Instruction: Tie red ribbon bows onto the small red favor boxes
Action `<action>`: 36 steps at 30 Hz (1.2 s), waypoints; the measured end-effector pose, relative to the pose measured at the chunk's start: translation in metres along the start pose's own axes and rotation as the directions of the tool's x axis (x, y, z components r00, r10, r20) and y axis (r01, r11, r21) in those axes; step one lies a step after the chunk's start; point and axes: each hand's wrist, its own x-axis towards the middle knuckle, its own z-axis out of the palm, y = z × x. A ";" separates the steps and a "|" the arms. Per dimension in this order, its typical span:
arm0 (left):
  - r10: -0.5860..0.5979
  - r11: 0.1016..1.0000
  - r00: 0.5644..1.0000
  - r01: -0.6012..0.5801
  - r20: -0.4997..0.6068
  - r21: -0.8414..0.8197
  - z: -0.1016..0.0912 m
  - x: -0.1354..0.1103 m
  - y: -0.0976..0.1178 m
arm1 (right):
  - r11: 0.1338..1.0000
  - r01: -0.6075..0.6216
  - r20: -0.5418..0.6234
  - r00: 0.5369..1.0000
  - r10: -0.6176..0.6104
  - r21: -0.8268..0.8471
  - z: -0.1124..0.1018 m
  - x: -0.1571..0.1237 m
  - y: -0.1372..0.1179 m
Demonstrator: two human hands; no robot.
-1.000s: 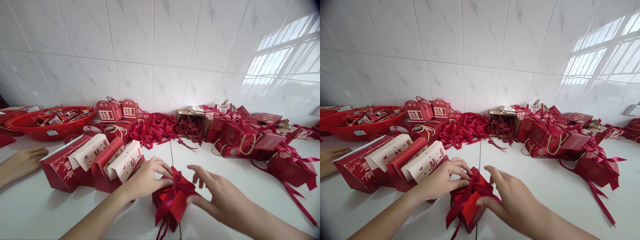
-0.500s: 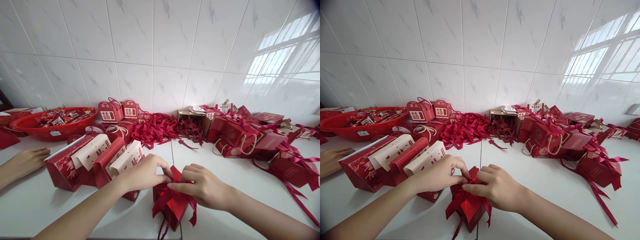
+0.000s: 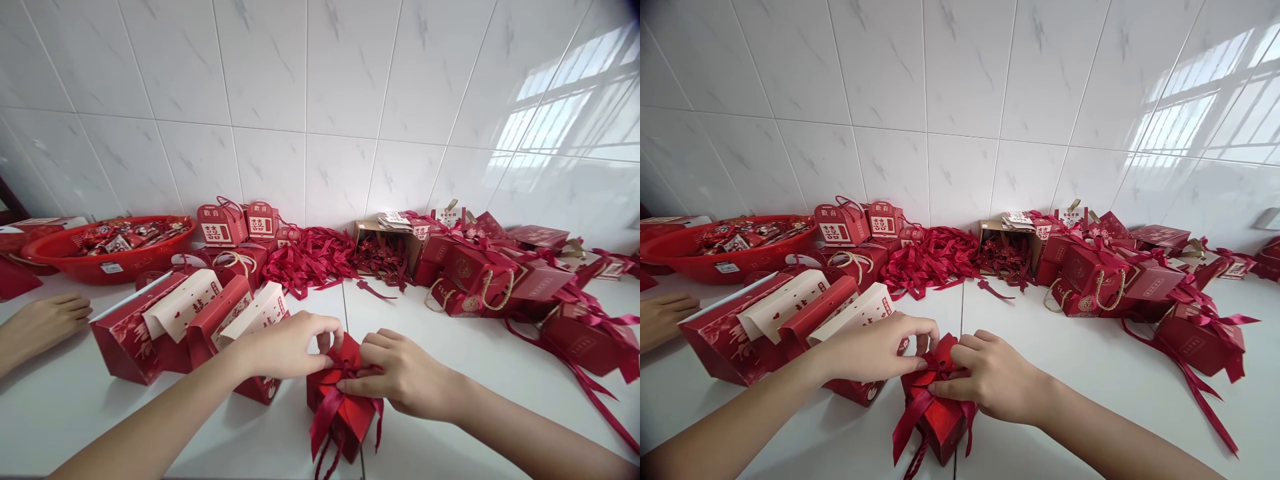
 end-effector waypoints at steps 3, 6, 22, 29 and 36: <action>0.026 0.999 0.997 -0.028 0.070 0.034 0.001 0.001 -0.003 | 1.000 0.005 0.007 1.000 -0.005 0.024 0.001 0.000 0.002; 0.060 0.995 0.993 -0.068 0.101 0.072 0.003 0.004 -0.007 | 0.999 0.008 0.003 1.000 -0.008 0.041 0.001 -0.001 0.003; 0.080 0.991 0.996 -0.084 0.040 0.108 0.016 0.014 -0.014 | 0.991 0.011 -0.037 0.999 -0.007 0.131 0.008 -0.003 0.006; 0.136 0.984 0.986 -0.146 -0.101 -0.105 0.020 0.018 -0.011 | 0.986 0.033 -0.065 0.998 -0.023 0.163 0.007 -0.004 0.008; 0.156 0.911 0.968 -0.217 -0.195 -0.350 0.040 0.024 -0.025 | 0.985 0.042 -0.108 0.994 -0.024 0.168 0.006 -0.005 0.009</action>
